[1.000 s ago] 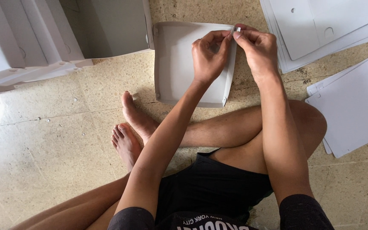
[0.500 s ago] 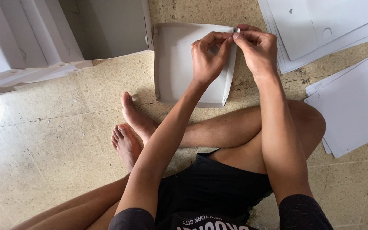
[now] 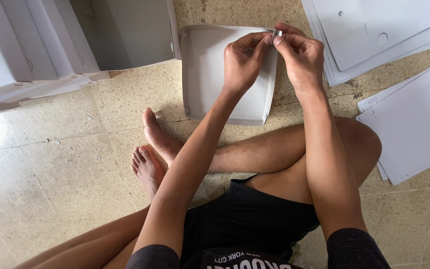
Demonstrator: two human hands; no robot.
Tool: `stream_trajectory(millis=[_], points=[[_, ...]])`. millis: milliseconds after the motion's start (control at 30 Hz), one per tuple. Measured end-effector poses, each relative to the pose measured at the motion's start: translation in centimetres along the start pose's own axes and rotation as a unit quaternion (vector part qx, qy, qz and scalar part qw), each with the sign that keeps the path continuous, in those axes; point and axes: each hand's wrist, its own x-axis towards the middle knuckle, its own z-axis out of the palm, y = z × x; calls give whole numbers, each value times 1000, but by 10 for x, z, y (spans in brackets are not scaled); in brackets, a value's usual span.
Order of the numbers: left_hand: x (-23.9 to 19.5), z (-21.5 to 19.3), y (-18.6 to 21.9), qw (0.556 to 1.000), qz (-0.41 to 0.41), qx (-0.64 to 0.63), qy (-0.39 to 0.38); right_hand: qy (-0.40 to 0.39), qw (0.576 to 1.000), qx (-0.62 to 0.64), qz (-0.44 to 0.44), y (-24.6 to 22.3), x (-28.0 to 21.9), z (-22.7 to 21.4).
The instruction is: The person sits on the floor and assembles white cardboard boxes by folding the flaps and securing them with small fasteners. They handle multiple flat-packed box pieces, folding them into shape and stacking the completed boxes.
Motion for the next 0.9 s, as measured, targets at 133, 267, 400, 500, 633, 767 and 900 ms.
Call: stream_trajectory(millis=[133,267,400,500,633,767,900], points=[[1,-1,4,999,-10,36,-6,9,1000,-17,-23,6,-1,0],[7,1,-4,1000,-25,8,-5,0,999,25,-36,3,-3,-1],[12,1,-11,999,-32,29,-16,23,997,-44,-65,5,-6,2],[14,3,-9,998,-41,51,-19,37,994,-73,-72,12,-5,4],[15,11,-6,991,-80,110,-2,68,997,-24,-2,16,-3,7],[10,22,-7,991,-66,106,45,58,998,-15,-6,19,-2,7],[6,21,-3,987,-110,99,59,5,1000,0,-23,23,-2,4]])
